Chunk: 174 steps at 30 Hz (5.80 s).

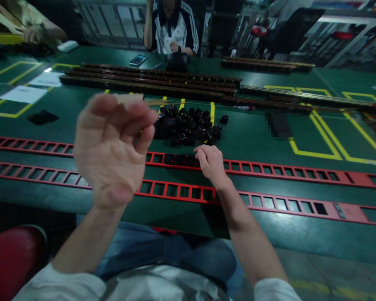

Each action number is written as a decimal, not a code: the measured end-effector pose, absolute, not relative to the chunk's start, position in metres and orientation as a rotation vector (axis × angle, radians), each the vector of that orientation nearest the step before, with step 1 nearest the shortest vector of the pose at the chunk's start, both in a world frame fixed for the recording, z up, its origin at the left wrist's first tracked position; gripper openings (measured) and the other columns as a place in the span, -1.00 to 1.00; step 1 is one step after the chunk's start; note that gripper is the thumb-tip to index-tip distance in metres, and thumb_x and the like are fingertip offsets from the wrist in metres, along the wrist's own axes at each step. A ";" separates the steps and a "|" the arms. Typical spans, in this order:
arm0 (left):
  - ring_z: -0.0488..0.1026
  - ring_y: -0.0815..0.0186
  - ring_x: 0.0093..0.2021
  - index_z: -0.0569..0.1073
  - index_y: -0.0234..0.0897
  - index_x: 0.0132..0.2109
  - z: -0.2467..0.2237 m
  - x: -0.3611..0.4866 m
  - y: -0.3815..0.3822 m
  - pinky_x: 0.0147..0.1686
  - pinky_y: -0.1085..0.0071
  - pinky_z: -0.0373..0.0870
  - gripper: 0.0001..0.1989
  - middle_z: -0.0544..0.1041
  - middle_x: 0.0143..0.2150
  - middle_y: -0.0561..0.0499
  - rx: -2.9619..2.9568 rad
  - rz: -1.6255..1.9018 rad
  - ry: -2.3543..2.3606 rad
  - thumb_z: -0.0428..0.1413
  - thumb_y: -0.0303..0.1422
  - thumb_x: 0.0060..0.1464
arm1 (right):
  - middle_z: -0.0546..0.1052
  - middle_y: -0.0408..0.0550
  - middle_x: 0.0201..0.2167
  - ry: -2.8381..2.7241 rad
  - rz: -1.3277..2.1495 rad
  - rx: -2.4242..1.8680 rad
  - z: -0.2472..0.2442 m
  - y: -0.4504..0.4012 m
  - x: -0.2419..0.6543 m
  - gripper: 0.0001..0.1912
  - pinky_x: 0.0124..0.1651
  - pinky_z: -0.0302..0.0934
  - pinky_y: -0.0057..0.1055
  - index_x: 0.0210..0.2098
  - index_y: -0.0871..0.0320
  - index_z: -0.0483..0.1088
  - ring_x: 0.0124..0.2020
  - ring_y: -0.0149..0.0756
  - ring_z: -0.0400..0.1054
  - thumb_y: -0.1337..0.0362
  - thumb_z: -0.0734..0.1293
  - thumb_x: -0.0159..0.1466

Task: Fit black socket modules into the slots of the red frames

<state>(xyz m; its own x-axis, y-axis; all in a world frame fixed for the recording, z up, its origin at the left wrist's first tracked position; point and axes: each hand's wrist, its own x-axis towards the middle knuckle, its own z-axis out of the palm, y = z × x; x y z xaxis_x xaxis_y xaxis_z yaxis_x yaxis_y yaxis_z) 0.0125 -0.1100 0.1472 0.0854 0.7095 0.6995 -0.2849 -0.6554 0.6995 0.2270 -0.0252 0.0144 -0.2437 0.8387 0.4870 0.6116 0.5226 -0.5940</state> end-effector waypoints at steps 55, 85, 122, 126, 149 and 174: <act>0.43 0.12 0.11 0.39 -0.16 0.16 -0.002 -0.038 -0.036 0.07 0.14 0.37 -0.62 0.48 0.13 -0.06 2.383 0.410 1.380 0.15 -0.21 0.23 | 0.54 0.05 -0.04 -2.530 0.485 -1.177 0.016 -0.022 0.223 -0.68 0.05 0.31 -0.12 0.02 0.14 0.46 0.00 -0.09 0.38 0.23 0.41 0.29; 0.44 0.14 0.10 0.39 -0.14 0.16 -0.003 -0.039 -0.034 0.05 0.16 0.36 -0.61 0.48 0.13 -0.05 2.332 0.429 1.372 0.15 -0.20 0.22 | 0.54 -0.01 -0.05 -2.509 0.567 -1.291 0.021 -0.021 0.231 -0.68 0.04 0.32 -0.13 -0.02 0.10 0.44 -0.02 -0.12 0.41 0.29 0.46 0.23; 0.37 0.03 0.19 0.37 -0.15 0.25 0.009 -0.076 -0.041 0.16 0.08 0.27 -0.45 0.46 0.19 -0.09 2.378 0.139 1.640 0.22 -0.18 0.15 | 0.50 0.06 0.08 -2.543 0.617 -1.383 0.022 -0.022 0.233 -0.45 0.16 0.30 -0.06 0.16 0.13 0.39 0.10 -0.07 0.38 0.24 0.51 0.19; 0.41 0.03 0.14 0.41 -0.17 0.18 0.013 -0.098 -0.042 0.10 0.10 0.31 -0.51 0.49 0.14 -0.08 2.360 0.076 1.721 0.22 -0.18 0.14 | 0.52 0.04 0.04 -2.603 0.538 -1.373 0.023 -0.023 0.229 -0.44 0.13 0.31 -0.07 0.14 0.13 0.41 0.08 -0.06 0.37 0.24 0.53 0.17; 0.46 0.08 0.01 0.47 -0.23 -0.01 0.017 -0.025 -0.013 -0.02 0.17 0.40 -0.54 0.52 -0.02 -0.06 2.448 0.096 1.428 0.25 -0.03 0.07 | 0.49 0.10 0.08 -2.675 0.241 -1.467 0.019 -0.025 0.226 -0.54 0.08 0.25 -0.13 0.12 0.16 0.42 0.09 -0.06 0.33 -0.03 0.25 0.42; 0.40 0.16 0.10 0.38 -0.23 0.05 0.001 -0.028 0.000 0.14 0.13 0.42 -0.76 0.43 0.08 -0.09 2.307 0.500 1.526 -0.09 -0.41 0.30 | 0.46 0.09 0.09 -2.690 0.204 -1.459 0.017 -0.026 0.226 -0.49 0.04 0.24 -0.13 0.18 0.14 0.36 0.07 -0.04 0.31 -0.06 0.19 0.44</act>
